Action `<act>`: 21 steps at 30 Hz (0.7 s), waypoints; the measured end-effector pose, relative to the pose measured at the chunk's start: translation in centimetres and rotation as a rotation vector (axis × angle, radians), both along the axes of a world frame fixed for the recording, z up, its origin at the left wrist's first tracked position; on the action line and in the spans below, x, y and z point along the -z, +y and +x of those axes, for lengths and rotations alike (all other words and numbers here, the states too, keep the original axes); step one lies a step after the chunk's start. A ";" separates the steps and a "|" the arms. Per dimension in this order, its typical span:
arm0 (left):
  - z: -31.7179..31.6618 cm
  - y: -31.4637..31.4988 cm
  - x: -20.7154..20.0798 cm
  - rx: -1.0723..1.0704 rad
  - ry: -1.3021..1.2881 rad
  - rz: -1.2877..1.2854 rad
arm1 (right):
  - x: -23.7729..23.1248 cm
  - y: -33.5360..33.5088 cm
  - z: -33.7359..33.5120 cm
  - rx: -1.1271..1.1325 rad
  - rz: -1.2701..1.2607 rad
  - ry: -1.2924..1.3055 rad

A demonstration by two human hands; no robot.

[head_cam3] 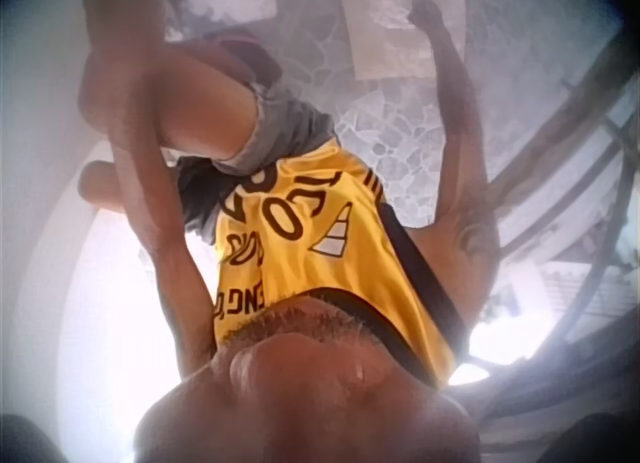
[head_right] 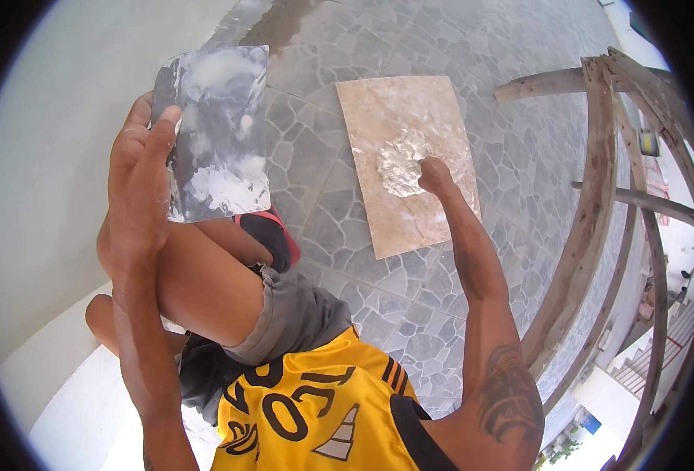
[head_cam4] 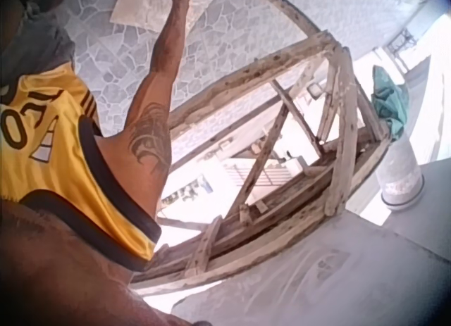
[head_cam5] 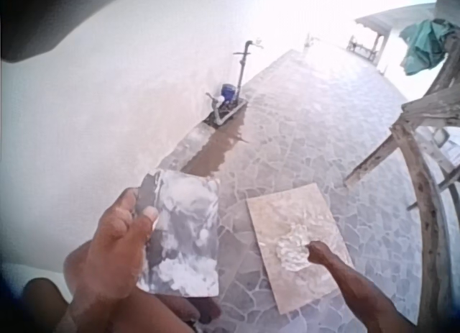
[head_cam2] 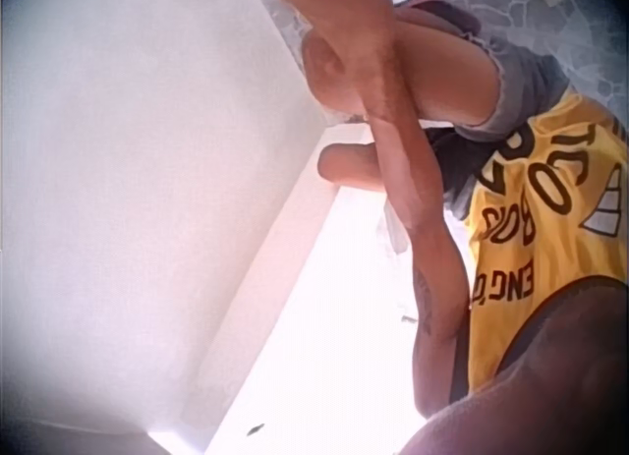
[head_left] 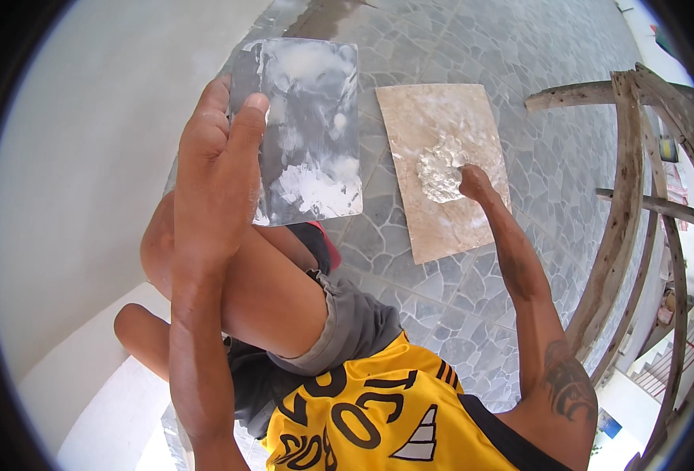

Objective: Applying and smoothing plaster on a white outdoor wall using a putty knife and hawk.

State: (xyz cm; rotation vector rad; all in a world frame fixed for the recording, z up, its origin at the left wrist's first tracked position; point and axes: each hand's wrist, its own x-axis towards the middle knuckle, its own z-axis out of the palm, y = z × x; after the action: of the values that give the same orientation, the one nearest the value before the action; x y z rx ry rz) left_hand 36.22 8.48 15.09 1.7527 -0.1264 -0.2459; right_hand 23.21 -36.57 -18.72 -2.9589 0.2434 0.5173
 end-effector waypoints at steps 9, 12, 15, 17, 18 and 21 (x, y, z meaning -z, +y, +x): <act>-0.7 -1.2 -0.1 -0.054 -0.042 -0.098 | 0.4 -0.3 -1.5 -0.004 0.024 -0.082; -0.7 0.4 0.0 -0.048 -0.019 0.124 | -2.2 -0.3 0.5 0.133 0.139 0.076; -0.4 0.0 1.2 -0.120 -0.147 -0.064 | -3.4 -1.5 0.1 0.234 0.075 0.015; -0.9 -0.9 -0.5 -0.090 -0.003 0.016 | -1.1 -2.2 -2.4 0.219 -0.027 0.006; -0.9 -0.7 -0.7 -0.095 -0.004 0.022 | -0.4 -0.4 -2.8 0.151 -0.054 0.035; -0.5 0.1 -0.4 -0.061 0.007 0.129 | -1.4 -0.4 -2.0 0.109 0.090 0.001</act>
State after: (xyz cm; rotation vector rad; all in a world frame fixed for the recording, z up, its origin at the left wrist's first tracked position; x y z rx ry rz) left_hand 35.67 8.56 15.54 1.8803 -0.0530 -0.2198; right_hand 21.20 -36.96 -17.32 -2.8393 0.3683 0.5022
